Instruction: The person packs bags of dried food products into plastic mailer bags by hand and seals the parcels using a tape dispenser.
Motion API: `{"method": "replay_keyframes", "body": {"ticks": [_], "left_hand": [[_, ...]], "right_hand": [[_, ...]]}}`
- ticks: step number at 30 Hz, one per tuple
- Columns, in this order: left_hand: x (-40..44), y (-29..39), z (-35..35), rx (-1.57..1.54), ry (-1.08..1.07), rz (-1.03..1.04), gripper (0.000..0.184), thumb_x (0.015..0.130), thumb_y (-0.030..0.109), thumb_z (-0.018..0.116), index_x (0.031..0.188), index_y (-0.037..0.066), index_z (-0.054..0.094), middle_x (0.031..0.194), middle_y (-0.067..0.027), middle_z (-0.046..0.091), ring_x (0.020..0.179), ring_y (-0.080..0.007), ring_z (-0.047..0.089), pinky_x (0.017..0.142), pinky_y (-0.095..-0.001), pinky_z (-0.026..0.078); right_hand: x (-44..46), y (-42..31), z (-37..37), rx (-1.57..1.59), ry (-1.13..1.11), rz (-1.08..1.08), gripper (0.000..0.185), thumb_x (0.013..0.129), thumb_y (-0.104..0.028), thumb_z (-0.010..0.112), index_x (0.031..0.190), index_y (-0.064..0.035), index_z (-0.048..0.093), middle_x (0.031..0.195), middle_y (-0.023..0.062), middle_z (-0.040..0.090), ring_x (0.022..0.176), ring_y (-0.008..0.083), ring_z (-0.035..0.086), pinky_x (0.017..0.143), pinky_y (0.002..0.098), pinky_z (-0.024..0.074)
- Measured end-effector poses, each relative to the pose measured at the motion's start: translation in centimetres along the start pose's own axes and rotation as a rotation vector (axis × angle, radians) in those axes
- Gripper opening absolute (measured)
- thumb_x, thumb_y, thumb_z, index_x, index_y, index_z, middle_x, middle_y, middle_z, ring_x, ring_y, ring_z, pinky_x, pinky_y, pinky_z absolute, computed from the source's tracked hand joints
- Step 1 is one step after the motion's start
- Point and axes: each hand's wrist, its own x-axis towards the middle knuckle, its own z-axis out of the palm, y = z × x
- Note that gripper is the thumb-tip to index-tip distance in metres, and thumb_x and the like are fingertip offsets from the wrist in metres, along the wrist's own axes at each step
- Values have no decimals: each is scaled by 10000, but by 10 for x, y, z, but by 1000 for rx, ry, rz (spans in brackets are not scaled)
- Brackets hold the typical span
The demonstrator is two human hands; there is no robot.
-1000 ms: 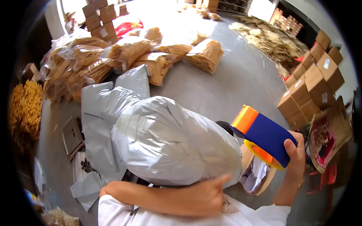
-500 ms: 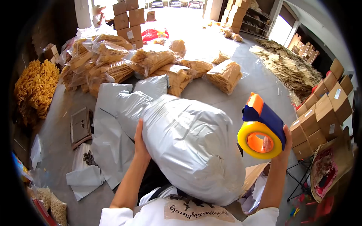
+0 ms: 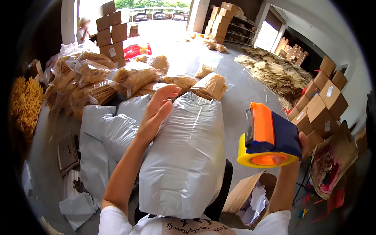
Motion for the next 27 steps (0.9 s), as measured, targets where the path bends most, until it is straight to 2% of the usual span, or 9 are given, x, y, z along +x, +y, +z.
{"method": "replay_keyframes", "body": {"ticks": [1,3,4,7,11,17,20,22,27], "left_hand": [[-2,25,2,132,-11,25,339,903,246,547,1156,20,542,1079,-79,586,1006,-123,528,862,-261,411],[-7,67,17,152,-139,-224,294,909,300,519,966,26,610,836,-38,620,757,-85,561,626,-220,421],[-10,78,24,41,-191,-301,260,911,273,536,919,27,619,771,-32,619,674,-84,569,553,-207,410],[-18,80,36,-289,-233,-567,260,941,260,516,878,22,599,728,-22,609,638,-63,574,522,-172,408],[-23,79,22,-486,-213,-664,269,946,284,507,847,42,573,730,-37,599,619,-77,582,445,-174,388],[-16,80,19,-740,-165,-699,274,944,284,505,927,10,521,807,-89,594,572,-157,600,413,-206,429],[-15,64,19,-719,-293,-577,270,950,270,492,880,13,534,703,-72,591,538,-127,595,397,-184,419],[-11,61,20,-748,-251,-604,265,949,266,496,879,14,538,684,-70,590,522,-122,589,398,-182,420],[6,81,10,-870,-237,-684,223,900,216,572,927,-4,549,749,-65,599,581,-120,571,391,-211,396]], "right_hand": [[11,-6,5,-141,-237,38,480,864,-341,487,1020,112,497,759,248,620,447,258,603,387,348,512],[20,-7,18,-263,-498,82,534,866,-372,476,1062,125,475,800,250,624,423,250,594,377,341,512],[19,-4,26,-370,-407,63,517,857,-346,502,1068,124,467,808,256,616,427,257,598,356,331,506],[24,2,54,-416,-337,191,406,800,-247,606,1022,77,504,867,227,616,588,240,637,483,312,549],[24,15,51,-490,-268,115,388,795,-238,626,1032,50,521,946,179,616,832,199,613,755,314,506],[27,11,68,-605,-254,73,402,786,-237,639,1037,53,516,954,175,612,855,195,605,782,313,496],[32,9,79,-609,-227,124,403,797,-243,624,1035,63,514,925,194,612,749,214,633,666,296,532],[36,9,88,-475,-254,183,395,811,-250,602,1026,70,513,838,208,617,565,235,630,487,273,530],[49,6,97,-518,-245,173,410,830,-247,588,1054,77,474,714,199,607,450,241,603,384,293,504]]}}
